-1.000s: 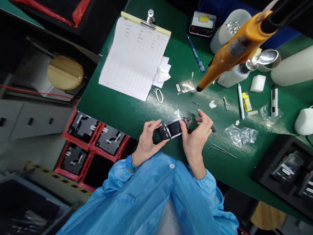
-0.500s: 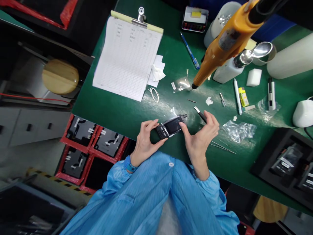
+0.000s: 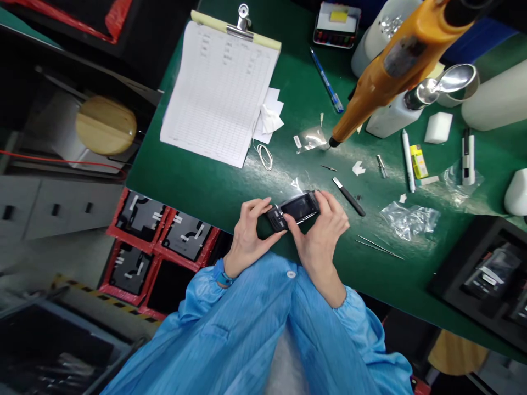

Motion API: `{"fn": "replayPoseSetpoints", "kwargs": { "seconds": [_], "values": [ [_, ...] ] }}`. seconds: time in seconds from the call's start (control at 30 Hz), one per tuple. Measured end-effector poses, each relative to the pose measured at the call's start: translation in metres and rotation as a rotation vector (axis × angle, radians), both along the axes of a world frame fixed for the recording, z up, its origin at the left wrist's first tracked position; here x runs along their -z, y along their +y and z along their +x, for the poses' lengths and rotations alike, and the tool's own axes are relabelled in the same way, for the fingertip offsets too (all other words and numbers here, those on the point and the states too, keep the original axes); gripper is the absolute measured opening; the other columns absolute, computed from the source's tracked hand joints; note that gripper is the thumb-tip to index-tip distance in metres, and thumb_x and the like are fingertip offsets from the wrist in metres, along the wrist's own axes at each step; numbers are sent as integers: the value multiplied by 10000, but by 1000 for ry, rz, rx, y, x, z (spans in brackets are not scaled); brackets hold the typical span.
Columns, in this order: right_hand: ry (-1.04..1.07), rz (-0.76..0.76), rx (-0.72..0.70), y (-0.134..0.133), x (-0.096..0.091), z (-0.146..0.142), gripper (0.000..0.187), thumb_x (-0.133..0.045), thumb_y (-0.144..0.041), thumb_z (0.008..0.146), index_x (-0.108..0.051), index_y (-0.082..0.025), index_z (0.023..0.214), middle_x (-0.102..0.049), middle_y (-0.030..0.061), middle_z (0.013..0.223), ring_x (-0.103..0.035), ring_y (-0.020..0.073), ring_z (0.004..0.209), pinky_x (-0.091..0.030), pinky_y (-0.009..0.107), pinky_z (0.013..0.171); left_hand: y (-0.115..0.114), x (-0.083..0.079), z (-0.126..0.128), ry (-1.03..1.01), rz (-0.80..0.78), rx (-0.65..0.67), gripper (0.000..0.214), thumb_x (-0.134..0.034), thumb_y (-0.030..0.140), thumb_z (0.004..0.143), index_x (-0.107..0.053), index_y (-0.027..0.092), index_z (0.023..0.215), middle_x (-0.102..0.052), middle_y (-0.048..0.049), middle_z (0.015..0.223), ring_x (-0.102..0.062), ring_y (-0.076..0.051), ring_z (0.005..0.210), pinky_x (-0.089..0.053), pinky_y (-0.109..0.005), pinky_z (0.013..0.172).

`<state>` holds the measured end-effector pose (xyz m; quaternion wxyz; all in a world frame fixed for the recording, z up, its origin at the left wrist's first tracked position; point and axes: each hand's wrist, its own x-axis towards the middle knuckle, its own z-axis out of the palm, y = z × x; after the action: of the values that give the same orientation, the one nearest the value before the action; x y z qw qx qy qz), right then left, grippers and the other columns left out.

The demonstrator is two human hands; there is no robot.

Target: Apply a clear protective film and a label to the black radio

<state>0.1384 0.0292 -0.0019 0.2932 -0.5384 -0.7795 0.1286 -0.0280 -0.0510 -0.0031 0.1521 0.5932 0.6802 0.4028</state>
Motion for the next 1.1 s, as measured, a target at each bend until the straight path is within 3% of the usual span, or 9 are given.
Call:
{"fn": "replayPoseSetpoints", "kwargs": {
  "seconds": [0.17, 0.27, 0.63, 0.8, 0.93, 1.1],
  "values": [
    [-3, -89, -10, 5, -1, -3, 819, -736, -662, 1073, -407, -275, 1715, -595, 229, 1614, -557, 423, 1499, -427, 653, 1228, 0, 1, 1, -10, -1, -5, 736, -813, 440, 1088, -439, 309, 1708, -632, -99, 1402, -767, -248, 1235, -739, -434, 1040],
    [-2, -65, 5, 15, 1, 1, 862, -735, -702, 1059, -400, -258, 1718, -578, 242, 1620, -541, 437, 1506, -417, 683, 1228, -1, 1, 2, -7, -6, -5, 740, -824, 391, 1077, -440, 312, 1705, -623, -87, 1377, -786, -230, 1172, -734, -407, 1010],
    [17, 50, 152, 41, 5, 9, 710, -714, -639, 1094, -502, -223, 1629, -619, 241, 1560, -585, 429, 1426, -442, 687, 1181, -4, 4, 4, 10, -24, -18, 757, -852, 347, 1036, -456, 335, 1681, -620, -82, 1339, -786, -255, 1161, -723, -421, 969],
    [100, -110, 113, 41, 0, 16, 675, -694, -647, 1094, -506, -228, 1588, -666, 200, 1498, -698, 336, 1240, -533, 588, 1108, -6, 6, 7, 59, -12, -30, 794, -892, 469, 1021, -475, 322, 1681, -605, -127, 1410, -733, -297, 1234, -734, -503, 1024],
    [230, -316, 36, 36, -4, 18, 660, -732, -569, 1045, -492, -231, 1559, -755, 111, 1279, -703, 247, 987, -577, 496, 994, -9, 6, 15, 64, -28, -12, 913, -926, 551, 968, -442, 328, 1709, -583, -157, 1481, -701, -321, 1285, -749, -517, 1003],
    [217, -409, -4, 36, -7, 18, 654, -788, -516, 966, -547, -236, 1505, -800, 87, 1218, -695, 250, 961, -525, 495, 1016, -7, 1, 26, -17, 31, 53, 862, -869, 493, 1039, -397, 333, 1741, -580, -131, 1449, -753, -190, 983, -765, -425, 911]
  ]
}}
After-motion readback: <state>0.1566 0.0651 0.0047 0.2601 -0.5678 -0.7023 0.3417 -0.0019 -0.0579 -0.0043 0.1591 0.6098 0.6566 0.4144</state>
